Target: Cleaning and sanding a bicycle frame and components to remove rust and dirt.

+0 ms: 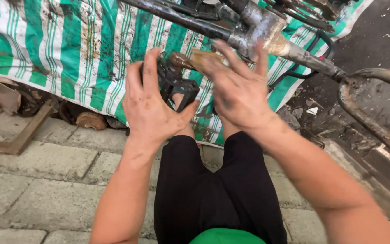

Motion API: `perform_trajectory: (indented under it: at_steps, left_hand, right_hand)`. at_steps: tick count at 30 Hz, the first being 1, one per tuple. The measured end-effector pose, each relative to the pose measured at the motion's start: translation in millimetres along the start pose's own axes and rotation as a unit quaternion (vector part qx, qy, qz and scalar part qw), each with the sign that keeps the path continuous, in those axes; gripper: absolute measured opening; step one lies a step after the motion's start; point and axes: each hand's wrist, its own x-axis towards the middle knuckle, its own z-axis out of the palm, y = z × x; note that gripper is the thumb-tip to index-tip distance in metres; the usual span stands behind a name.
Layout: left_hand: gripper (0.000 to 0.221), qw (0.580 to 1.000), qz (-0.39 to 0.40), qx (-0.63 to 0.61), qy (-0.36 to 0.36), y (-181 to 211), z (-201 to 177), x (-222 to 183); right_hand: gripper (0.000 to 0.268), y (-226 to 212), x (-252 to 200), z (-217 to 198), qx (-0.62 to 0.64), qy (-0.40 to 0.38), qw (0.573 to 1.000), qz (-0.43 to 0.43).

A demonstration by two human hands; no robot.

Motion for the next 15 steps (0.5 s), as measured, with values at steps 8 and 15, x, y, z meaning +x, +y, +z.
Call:
perform_trajectory:
  at_steps: [8,15]
  left_hand:
    - [0.084,1.0,0.0,0.018,0.009,-2.3,2.3,-0.5]
    - [0.084,0.999,0.031,-0.015,-0.006,-20.6,12.1,2.2]
  right_hand:
    - [0.035,-23.1,22.0,25.4,0.021,0.067,0.996,0.047]
    - [0.063,2.0,-37.3,-3.8,-0.201,-0.011,0.979,-0.013]
